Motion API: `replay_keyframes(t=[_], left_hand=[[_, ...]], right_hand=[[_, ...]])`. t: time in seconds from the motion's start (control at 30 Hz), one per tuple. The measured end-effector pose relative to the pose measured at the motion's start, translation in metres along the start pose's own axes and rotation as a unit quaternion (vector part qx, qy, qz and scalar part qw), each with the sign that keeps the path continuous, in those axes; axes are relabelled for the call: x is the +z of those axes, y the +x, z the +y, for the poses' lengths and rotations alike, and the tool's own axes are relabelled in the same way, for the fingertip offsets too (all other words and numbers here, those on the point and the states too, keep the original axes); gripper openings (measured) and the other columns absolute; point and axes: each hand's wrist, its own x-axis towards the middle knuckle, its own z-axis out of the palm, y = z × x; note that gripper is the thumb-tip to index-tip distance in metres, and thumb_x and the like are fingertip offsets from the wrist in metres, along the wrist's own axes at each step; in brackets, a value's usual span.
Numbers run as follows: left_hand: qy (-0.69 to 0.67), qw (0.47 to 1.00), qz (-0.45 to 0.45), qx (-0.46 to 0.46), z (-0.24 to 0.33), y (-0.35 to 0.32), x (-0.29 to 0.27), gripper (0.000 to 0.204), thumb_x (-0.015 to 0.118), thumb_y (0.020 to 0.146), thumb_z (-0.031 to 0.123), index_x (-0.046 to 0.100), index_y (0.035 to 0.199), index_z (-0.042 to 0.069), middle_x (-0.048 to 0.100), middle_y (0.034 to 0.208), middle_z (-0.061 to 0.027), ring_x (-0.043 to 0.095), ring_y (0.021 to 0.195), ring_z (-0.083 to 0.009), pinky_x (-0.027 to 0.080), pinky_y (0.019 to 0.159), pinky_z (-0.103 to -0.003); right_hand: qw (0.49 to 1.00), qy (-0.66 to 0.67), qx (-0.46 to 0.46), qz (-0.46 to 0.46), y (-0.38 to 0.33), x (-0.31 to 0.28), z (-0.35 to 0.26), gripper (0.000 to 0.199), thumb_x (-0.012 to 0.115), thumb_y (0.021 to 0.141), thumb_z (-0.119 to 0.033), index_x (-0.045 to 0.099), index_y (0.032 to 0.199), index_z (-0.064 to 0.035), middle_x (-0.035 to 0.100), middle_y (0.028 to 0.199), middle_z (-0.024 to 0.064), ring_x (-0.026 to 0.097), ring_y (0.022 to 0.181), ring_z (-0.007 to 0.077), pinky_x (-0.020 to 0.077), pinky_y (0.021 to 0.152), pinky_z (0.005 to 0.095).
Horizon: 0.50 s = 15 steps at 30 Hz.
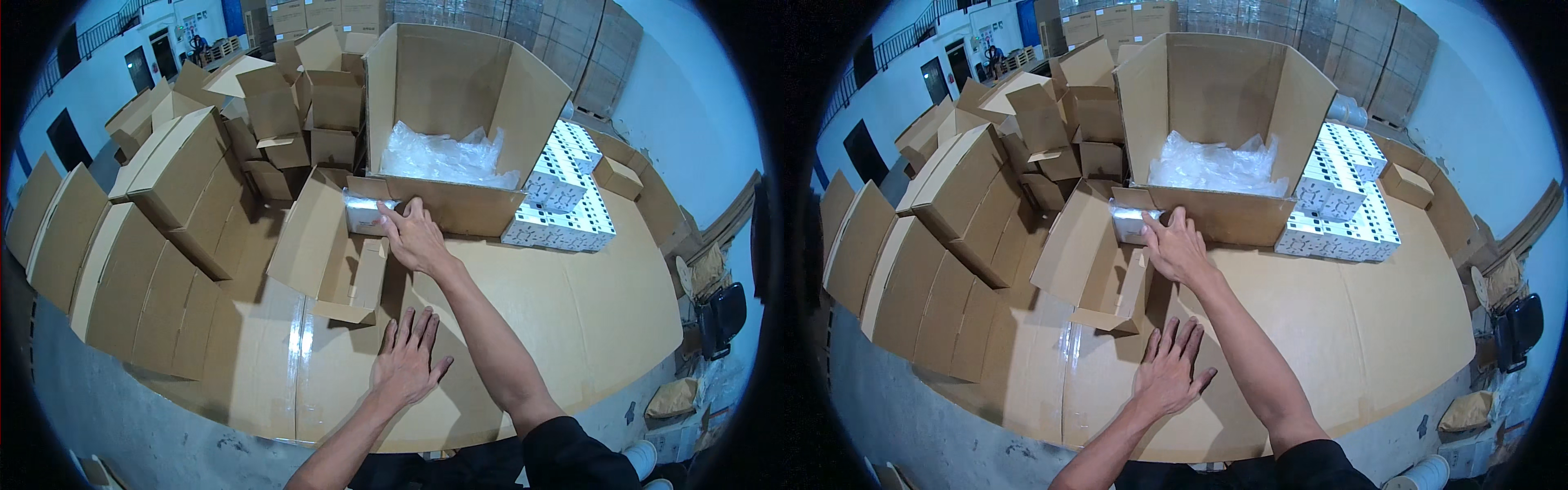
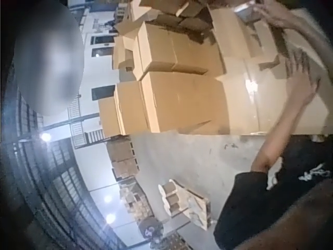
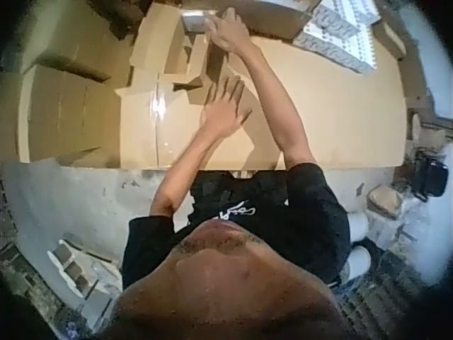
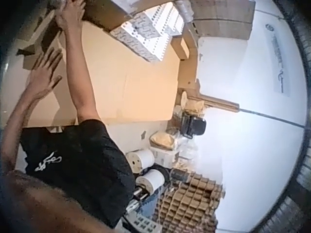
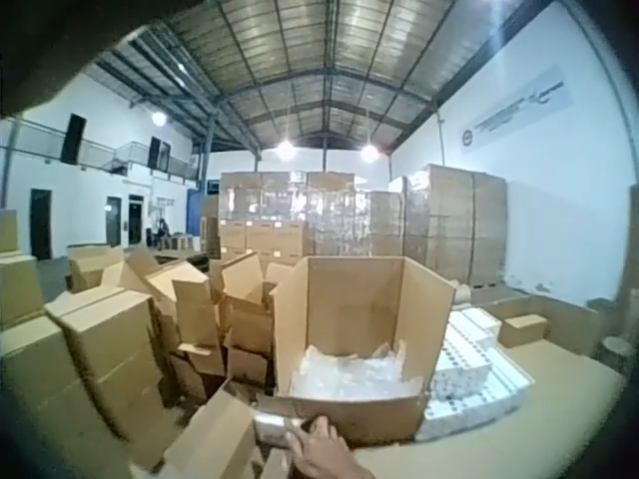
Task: Packing small product boxes into larger shipping cartons and organizing materials on a workbench.
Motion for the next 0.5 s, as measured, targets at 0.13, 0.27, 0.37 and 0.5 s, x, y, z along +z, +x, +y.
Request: replay_keyframes(t=[0.13,0.27,0.37,0.5], left_hand=[[0.006,1.0,-0.007,-0.009,0.001,0.007,0.0,0.083,0.044,0.1,0.056,0.025,0.159,0.001,0.022,0.166,-0.0147,0.016,0.154,-0.0381,0.012,0.125,-0.055],[0.008,1.0,0.006,-0.011,0.004,0.023,0.005,0.082,0.046,0.1,0.055,0.027,0.158,0.001,0.023,0.166,-0.0153,0.017,0.154,-0.0387,0.014,0.124,-0.056],[0.016,0.999,-0.017,-0.032,0.004,0.038,0.007,0.08,0.045,0.1,0.055,0.027,0.158,0.003,0.024,0.166,-0.0123,0.015,0.154,-0.0364,0.013,0.124,-0.056],[0.017,0.999,0.038,-0.02,-0.001,0.059,0.01,0.075,0.047,0.1,0.053,0.035,0.156,0.005,0.031,0.163,-0.0138,0.02,0.153,-0.0375,0.016,0.124,-0.055]], right_hand=[[0.994,0.088,0.041,-0.059,0.0,0.004,0.006,0.05,0.039,0.106,-0.043,0.047,0.152,-0.0229,0.051,0.113,0.0267,0.057,0.105,0.0445,0.0461,0.095,0.0547],[0.986,0.162,0.011,-0.036,-0.002,0.011,0.018,0.049,0.036,0.109,-0.037,0.045,0.154,-0.0206,0.053,0.095,0.0201,0.056,0.095,0.0357,0.0456,0.094,0.0448],[0.969,0.246,-0.033,0.01,-0.015,0.0,0.029,0.046,0.045,0.107,-0.029,0.048,0.151,-0.0148,0.059,0.1,0.0169,0.058,0.099,0.0308,0.0458,0.094,0.0405],[0.961,0.257,-0.081,0.057,-0.053,-0.027,0.066,0.03,0.058,0.102,-0.019,0.066,0.129,-0.0075,0.064,0.1,0.0134,0.063,0.092,0.0247,0.0513,0.083,0.0364]])
